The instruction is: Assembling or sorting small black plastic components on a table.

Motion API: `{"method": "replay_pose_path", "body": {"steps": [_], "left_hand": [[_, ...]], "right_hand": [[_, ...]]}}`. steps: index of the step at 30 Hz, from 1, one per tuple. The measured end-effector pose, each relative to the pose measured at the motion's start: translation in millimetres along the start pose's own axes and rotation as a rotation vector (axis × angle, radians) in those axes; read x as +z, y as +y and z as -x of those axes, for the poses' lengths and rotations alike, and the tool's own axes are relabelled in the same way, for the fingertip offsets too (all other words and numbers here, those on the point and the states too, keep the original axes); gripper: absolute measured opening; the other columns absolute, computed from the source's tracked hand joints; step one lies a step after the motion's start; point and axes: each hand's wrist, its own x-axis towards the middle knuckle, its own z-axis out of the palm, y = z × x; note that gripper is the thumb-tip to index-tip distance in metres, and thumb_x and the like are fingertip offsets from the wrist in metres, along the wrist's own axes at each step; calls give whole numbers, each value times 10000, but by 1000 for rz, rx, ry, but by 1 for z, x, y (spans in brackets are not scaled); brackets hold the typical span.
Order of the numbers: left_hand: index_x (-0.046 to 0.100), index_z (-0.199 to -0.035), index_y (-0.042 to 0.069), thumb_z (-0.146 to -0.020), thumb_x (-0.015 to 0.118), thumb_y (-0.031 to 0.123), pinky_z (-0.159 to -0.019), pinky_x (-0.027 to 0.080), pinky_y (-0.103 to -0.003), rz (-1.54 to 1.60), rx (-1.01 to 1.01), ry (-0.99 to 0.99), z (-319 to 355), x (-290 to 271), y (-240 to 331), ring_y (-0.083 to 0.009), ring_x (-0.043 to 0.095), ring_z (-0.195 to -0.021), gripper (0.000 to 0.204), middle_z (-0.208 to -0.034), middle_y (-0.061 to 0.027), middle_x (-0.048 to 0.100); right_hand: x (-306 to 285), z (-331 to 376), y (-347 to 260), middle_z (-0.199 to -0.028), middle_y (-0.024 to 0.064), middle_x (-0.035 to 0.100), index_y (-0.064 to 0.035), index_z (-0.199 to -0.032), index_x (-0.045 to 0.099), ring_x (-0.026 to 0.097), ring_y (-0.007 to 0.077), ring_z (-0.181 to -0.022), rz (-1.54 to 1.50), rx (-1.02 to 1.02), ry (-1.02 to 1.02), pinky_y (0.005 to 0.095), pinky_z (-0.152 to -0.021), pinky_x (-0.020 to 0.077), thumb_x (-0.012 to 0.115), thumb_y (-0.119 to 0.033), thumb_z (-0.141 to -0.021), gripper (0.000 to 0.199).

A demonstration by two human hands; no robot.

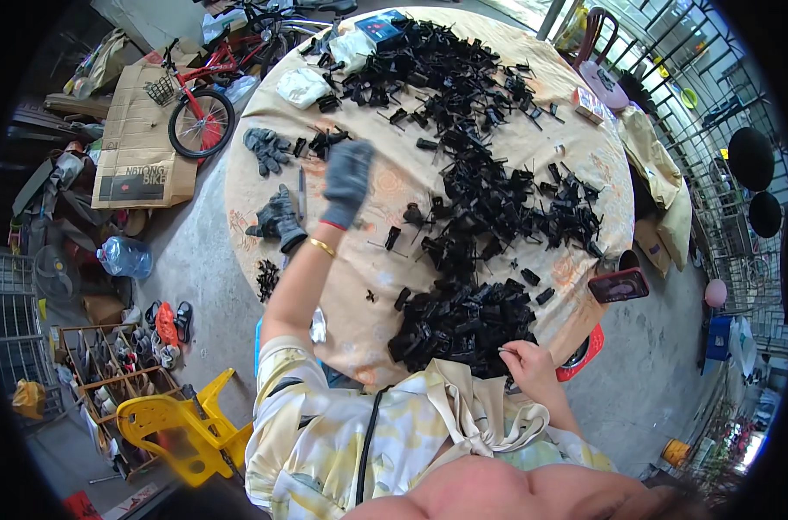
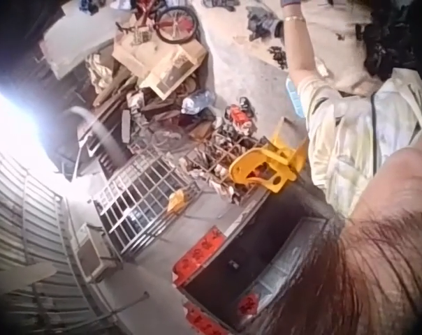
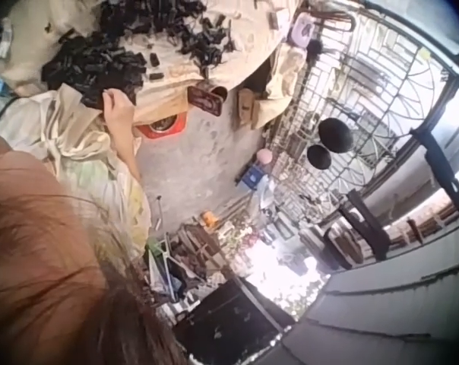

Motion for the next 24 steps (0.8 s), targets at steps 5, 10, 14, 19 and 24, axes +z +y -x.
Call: {"method": "replay_pose_path", "body": {"steps": [5, 10, 14, 19, 24], "left_hand": [[551, -1100, 56, -800, 529, 471, -908, 352, -398, -769, -244, -23, -51, -57, -104, -306, 494, -1006, 512, -1093, -174, 545], [456, -1241, 55, -786, 464, 576, -967, 306, -415, -843, -490, -312, -52, -32, -133, -331, 448, -1106, 692, -1186, -205, 498], [621, -869, 33, -764, 527, 511, -717, 436, -421, -649, -207, -387, -33, 49, -88, -346, 570, -791, 498, -832, -186, 609], [498, -1145, 71, -817, 527, 447, -838, 368, -457, -272, 11, -602, 34, 112, 62, -372, 471, -987, 500, -1051, -173, 549], [368, -1304, 116, -811, 535, 454, -993, 266, -490, -329, 136, -743, 73, 87, 139, -395, 287, -1236, 621, -1319, -208, 348]], "right_hand": [[-1, 9, -3, -746, 142, 613, -5, -824, 605, 598, 301, -670, 68, 23, 20, 358, -582, 474, 635, -118, -752, 138], [-6, 12, -6, -735, 134, 612, -6, -821, 604, 597, 289, -656, 126, 50, 67, 355, -575, 472, 638, -114, -749, 134], [-8, 6, -15, -732, 130, 605, -14, -823, 603, 589, 289, -645, 84, 147, 54, 348, -559, 462, 640, -110, -750, 126], [-7, 2, -20, -751, 134, 612, 7, -856, 610, 590, 260, -632, 99, 33, 60, 320, -554, 463, 628, -84, -761, 133], [-7, 12, -9, -770, 133, 611, 6, -863, 605, 587, 264, -641, 76, -28, 47, 320, -558, 462, 628, -80, -760, 136]]}}
